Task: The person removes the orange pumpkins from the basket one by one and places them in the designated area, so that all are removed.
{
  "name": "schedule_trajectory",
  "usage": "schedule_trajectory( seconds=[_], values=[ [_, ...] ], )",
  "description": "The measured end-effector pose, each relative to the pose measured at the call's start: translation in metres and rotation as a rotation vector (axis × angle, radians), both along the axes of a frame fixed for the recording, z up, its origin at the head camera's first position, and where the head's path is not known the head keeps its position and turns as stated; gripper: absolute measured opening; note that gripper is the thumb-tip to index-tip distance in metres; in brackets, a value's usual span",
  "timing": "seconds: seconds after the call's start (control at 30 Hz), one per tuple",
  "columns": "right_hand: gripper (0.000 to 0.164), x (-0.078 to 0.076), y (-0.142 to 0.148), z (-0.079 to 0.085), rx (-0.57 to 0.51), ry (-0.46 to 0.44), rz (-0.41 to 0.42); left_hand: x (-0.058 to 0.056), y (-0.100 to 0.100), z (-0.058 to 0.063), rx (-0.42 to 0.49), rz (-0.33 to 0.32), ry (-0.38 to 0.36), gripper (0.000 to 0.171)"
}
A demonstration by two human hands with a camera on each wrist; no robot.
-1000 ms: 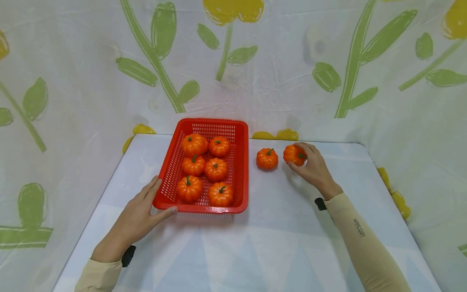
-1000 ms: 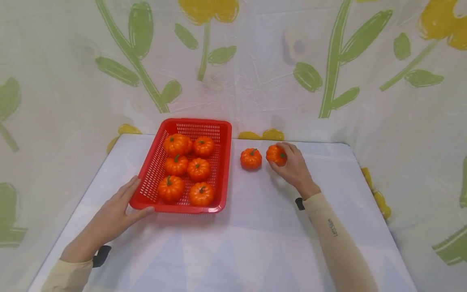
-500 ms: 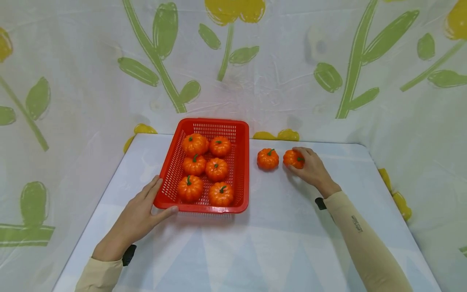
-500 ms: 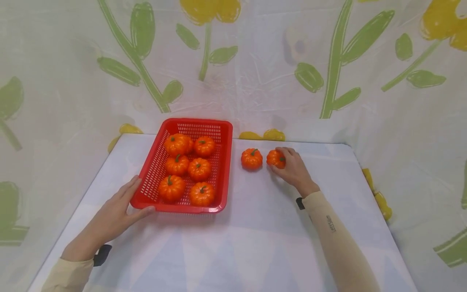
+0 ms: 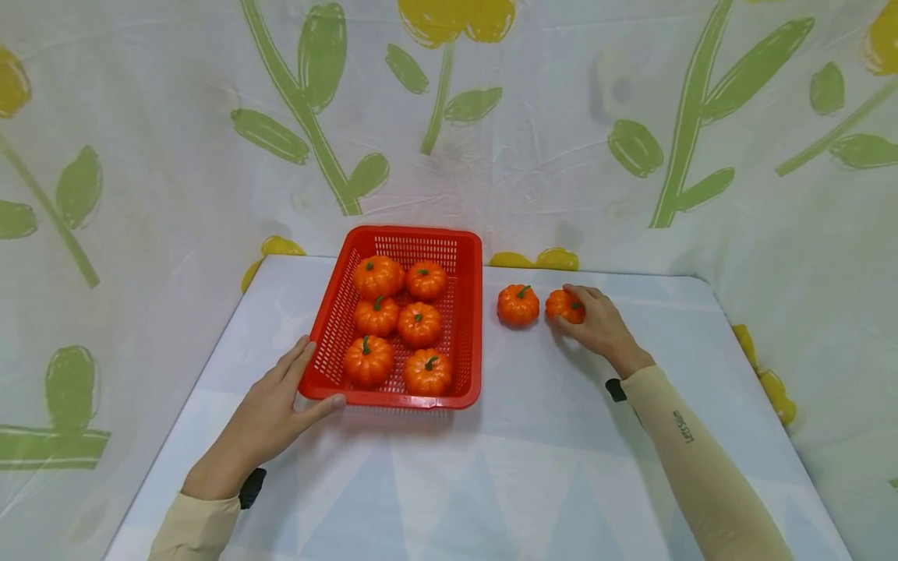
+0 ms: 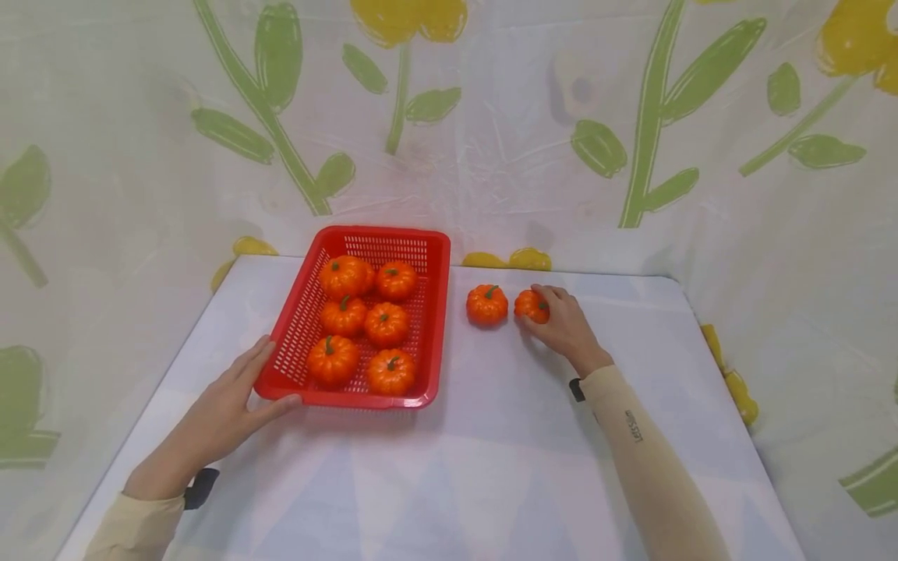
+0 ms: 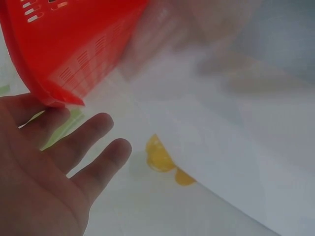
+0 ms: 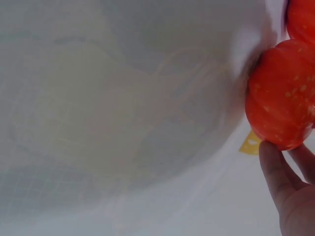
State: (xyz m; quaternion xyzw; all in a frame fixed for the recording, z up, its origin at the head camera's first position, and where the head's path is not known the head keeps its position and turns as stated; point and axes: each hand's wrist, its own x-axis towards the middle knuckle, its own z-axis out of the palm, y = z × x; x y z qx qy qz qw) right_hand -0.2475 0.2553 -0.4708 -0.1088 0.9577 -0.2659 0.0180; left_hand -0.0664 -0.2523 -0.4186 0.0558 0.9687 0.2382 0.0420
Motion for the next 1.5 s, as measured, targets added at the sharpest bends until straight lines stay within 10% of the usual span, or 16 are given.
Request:
schedule_trajectory(
  seconds=[0.53,1.5],
  values=[
    [0.075,-0.008,-0.004,0.010,0.048,-0.175,-0.012,0.000,0.000,0.000,-0.006,-0.006,0.002,0.109],
    [0.075,-0.005,-0.007,0.008,0.083,-0.114,0.028,-0.001,-0.002,-0.003,-0.002,-0.016,0.021,0.107]
  ],
)
